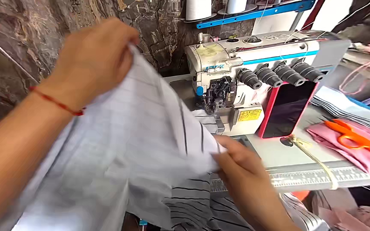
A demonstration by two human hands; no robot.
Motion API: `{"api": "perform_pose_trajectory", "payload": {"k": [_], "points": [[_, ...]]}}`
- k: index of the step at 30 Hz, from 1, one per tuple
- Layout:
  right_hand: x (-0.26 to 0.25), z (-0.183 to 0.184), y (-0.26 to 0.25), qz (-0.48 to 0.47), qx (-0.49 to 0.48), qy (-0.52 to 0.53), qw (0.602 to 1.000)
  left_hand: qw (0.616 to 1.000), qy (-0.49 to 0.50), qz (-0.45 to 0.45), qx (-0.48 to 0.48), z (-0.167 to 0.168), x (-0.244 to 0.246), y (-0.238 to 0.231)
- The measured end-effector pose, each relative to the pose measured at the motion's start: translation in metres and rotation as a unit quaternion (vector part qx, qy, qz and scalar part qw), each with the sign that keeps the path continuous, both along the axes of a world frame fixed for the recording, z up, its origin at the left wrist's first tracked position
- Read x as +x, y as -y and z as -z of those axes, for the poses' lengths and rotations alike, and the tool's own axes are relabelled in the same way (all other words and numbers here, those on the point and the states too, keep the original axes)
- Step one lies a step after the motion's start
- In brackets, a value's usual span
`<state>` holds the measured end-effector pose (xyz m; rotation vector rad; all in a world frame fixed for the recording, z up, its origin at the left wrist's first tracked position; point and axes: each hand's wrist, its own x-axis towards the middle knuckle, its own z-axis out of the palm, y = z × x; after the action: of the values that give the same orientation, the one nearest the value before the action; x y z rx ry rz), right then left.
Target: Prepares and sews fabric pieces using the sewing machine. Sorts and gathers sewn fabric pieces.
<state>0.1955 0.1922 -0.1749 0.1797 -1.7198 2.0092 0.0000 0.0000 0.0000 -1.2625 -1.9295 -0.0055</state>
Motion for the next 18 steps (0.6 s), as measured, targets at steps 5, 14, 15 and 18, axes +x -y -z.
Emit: {"api": "perform_pose_trajectory", "payload": {"k": [5, 14, 15, 18], "points": [[-0.026, 0.030, 0.003, 0.045, -0.061, 0.067, 0.995, 0.974, 0.142, 0.168, -0.048, 0.073, 0.033, -0.037], [-0.010, 0.035, 0.002, 0.217, 0.293, -0.111, 0.925, 0.912, 0.239, 0.321, -0.087, 0.109, 0.021, -0.054], [-0.008, 0.040, 0.003, 0.191, 0.257, -0.095, 0.943, 0.902, 0.275, 0.328, -0.066, 0.106, 0.018, -0.052], [-0.002, 0.045, 0.002, 0.132, 0.162, -0.051, 0.977, 0.886, 0.329, 0.327, 0.002, 0.097, 0.023, -0.052]]}}
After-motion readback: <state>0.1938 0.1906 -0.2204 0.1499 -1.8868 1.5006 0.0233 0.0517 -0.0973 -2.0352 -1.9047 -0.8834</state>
